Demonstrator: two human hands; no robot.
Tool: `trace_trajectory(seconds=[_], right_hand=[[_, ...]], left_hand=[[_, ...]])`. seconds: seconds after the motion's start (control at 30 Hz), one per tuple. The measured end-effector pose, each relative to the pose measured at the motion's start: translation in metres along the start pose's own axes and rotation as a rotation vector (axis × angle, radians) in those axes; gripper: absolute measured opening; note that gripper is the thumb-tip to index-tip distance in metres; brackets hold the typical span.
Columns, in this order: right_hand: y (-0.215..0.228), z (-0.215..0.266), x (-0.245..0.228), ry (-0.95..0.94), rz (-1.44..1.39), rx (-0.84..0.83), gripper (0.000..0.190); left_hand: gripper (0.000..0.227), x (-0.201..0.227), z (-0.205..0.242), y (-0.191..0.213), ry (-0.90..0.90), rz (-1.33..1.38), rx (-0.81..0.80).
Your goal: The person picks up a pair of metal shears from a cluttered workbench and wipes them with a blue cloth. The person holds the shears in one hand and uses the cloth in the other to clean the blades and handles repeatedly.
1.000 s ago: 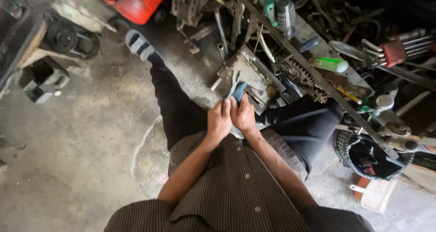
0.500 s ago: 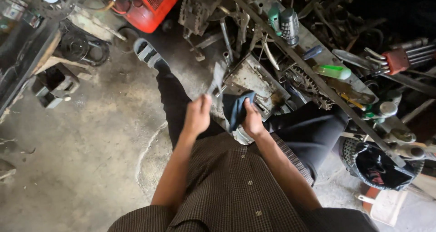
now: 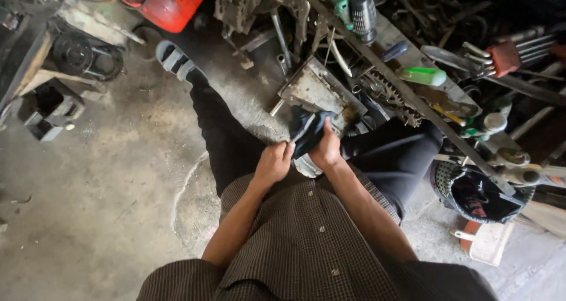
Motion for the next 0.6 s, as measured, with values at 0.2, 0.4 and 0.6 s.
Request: trace_trajectory(seconds=[0.2, 0.4, 0.6], right_hand=[[0.043, -0.016, 0.054, -0.145, 0.212, -0.002, 0.048], [-0.004, -0.015, 0.002, -0.057, 0.139, -0.029, 0.047], [-0.020, -0.003, -0.015, 0.008, 0.088, 0.047, 0.050]], left_hand=[[0.032, 0.000, -0.011, 0.023, 0.075, 0.092, 0.124], [0.035, -0.018, 0.011, 0.003, 0.041, 0.048, 0.049], [0.037, -0.003, 0.012, 0.000, 0.047, 0.081, 0.005]])
Point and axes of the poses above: each hand's wrist, its own z-axis away from the middle knuckle, its own y-axis out of the back of the hand, x = y × z, the point moved 9 cm from there along -z, towards the middle knuckle, and after that the axes turned 1 degree about -z, right-handed, at the moved point
